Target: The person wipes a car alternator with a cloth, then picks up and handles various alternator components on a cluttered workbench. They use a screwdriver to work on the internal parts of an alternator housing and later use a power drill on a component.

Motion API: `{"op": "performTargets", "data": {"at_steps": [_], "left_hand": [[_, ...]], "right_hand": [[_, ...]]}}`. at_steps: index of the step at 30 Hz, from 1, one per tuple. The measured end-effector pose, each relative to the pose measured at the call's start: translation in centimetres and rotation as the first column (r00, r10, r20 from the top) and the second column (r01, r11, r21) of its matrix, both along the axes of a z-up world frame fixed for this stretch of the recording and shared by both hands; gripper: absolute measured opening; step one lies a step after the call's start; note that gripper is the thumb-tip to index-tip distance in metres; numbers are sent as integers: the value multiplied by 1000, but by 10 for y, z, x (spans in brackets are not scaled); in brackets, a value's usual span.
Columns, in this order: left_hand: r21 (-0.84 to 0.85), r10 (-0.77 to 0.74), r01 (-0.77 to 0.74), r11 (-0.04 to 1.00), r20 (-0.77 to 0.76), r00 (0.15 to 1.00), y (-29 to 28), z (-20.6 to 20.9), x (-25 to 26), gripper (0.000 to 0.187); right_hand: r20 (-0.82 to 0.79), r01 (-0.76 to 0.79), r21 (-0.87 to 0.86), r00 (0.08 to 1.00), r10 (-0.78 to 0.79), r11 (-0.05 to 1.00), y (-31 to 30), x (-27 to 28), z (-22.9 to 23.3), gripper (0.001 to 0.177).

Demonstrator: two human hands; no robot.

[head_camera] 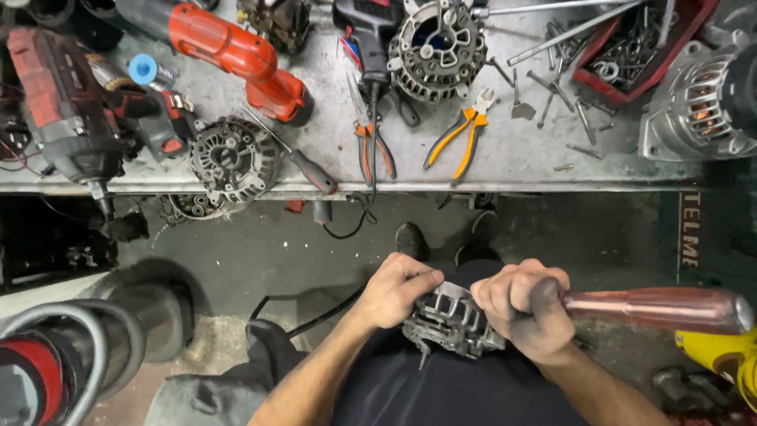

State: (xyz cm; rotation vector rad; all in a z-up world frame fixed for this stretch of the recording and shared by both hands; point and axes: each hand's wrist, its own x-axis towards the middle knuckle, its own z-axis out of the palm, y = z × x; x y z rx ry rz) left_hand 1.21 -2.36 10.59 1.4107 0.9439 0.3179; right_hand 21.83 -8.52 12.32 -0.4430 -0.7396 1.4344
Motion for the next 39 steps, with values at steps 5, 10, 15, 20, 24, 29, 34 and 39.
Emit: {"op": "performTargets", "data": {"at_steps": [5, 10, 15, 20, 24, 29, 34, 39], "left_hand": [[4, 2, -2, 1000, 23, 1000, -6, -10, 2, 37], [-54, -18, 15, 998, -62, 998, -5, -6, 6, 39], [10, -55, 56, 998, -93, 994, -2, 2, 9, 39], [135, -81, 95, 986, -106, 991, -13, -36, -1, 32], [160, 105, -80, 984, -159, 982, -12, -24, -2, 30], [110, -8, 10, 994, -24, 1000, 8, -3, 5, 32], [71, 12, -14, 997, 29, 999, 10, -3, 5, 37], [12, 11, -11, 1000, 15, 1000, 9, -7, 0, 40]], "right_hand": [[-11, 9, -3, 1000, -9, 1000, -10, 2, -6, 60], [-2, 29, 34, 1000, -29, 999, -15, 4, -14, 59], [-16, 22, -14, 1000, -23, 1000, -21, 9, -8, 59], [-27, 87, -41, 996, -88, 995, -36, 11, -20, 57], [-206, 19, -89, 978, -37, 996, -45, 20, -22, 57], [-223, 4, -33, 975, -11, 999, -20, 28, 7, 58], [-223, -97, -66, 971, 80, 993, -1, 21, -1, 60], [-224, -134, -54, 967, 118, 990, -1, 13, -12, 60]]}}
